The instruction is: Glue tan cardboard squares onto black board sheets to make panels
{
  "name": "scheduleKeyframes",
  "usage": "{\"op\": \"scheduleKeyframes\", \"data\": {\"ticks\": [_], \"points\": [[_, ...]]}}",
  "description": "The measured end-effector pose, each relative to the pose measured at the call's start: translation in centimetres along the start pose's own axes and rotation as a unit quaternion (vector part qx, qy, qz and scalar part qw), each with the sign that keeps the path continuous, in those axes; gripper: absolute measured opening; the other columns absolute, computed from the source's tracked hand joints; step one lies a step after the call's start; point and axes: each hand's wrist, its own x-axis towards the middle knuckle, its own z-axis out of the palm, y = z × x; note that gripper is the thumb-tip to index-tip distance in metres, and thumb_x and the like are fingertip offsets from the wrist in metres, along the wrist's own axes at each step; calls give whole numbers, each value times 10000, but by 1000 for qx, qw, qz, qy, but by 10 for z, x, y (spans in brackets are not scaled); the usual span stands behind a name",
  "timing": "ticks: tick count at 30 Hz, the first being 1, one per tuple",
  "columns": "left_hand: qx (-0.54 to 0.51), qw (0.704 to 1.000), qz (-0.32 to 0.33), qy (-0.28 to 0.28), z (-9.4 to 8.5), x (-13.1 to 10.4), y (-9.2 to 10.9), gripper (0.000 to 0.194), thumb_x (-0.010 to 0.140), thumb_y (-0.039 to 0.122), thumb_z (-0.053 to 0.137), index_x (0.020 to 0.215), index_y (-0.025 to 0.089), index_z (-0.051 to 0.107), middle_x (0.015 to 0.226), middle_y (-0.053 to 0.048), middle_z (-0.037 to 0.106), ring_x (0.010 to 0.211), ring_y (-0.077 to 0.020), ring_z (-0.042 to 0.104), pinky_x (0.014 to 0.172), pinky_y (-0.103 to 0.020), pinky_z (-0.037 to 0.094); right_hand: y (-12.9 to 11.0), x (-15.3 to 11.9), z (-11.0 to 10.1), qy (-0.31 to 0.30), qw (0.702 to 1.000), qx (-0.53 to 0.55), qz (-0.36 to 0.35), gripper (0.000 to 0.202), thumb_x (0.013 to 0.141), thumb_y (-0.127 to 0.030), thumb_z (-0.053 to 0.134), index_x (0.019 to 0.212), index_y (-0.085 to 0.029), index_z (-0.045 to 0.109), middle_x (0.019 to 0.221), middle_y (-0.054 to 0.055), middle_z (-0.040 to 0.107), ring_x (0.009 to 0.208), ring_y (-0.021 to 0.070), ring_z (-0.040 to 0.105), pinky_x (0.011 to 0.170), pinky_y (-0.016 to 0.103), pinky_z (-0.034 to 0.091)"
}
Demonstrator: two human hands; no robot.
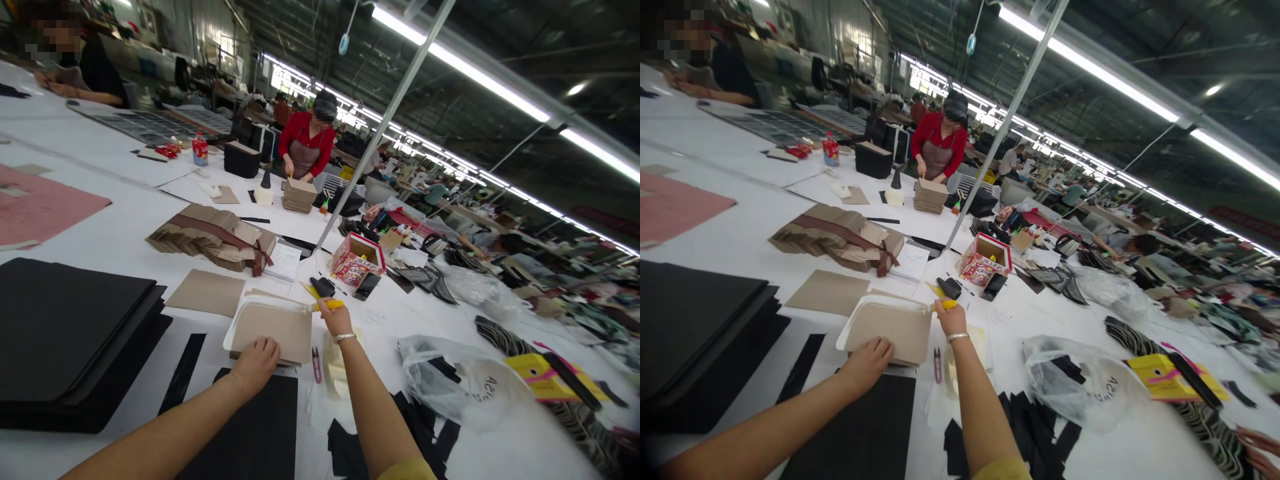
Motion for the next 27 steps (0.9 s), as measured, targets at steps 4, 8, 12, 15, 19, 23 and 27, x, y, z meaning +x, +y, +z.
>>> {"op": "scheduleKeyframes", "data": {"ticks": [4,8,12,15,19,23,27], "points": [[2,1000,-1,-27,-10,3,1,316,784,94,422,1081,95,531,991,-152,529,876,-246,503,690,-355,443,-4,-28,-4,-74,987,-38,-138,207,785,-355,509,839,-240,672,754,3,678,723,143,613,699,250,466],[-14,999,2,-38,-13,4,0,329,773,73,416,1078,99,537,976,-139,539,891,-250,498,700,-349,441,0,-85,-13,-143,965,-71,-207,217,806,-350,507,914,-251,667,884,27,677,786,155,613,753,273,469],[-25,999,-5,-33,-12,3,-2,321,757,55,413,1045,88,551,960,-143,545,883,-248,501,704,-353,440,-1,-141,-32,-170,958,-58,-223,238,828,-331,493,996,-248,639,906,38,671,796,156,615,734,268,477],[-24,999,-13,-32,-13,2,1,322,760,69,418,1052,72,552,951,-160,548,873,-251,511,683,-353,444,-19,-148,-40,-127,970,-23,-204,222,837,-310,486,985,-240,637,883,34,672,801,153,619,744,267,480],[-11,999,-40,-18,-12,2,11,324,783,79,388,1048,36,569,995,-222,553,890,-279,524,661,-376,448,-65,-102,-7,-70,972,24,-222,210,824,-299,504,969,-231,640,945,25,666,877,149,610,806,269,470],[-14,998,-55,-2,-7,4,19,349,780,69,399,1081,39,574,1039,-229,575,954,-312,522,689,-401,454,-105,-53,64,-110,961,16,-255,242,812,-277,508,1012,-231,637,1018,16,654,957,149,591,870,276,442],[-89,992,-65,63,-1,5,23,421,777,54,444,1176,155,533,1184,-132,539,1130,-317,436,873,-456,398,-115,-54,98,-165,949,-49,-266,232,792,-266,527,985,-259,655,1008,2,661,950,163,598,858,276,441]]}}
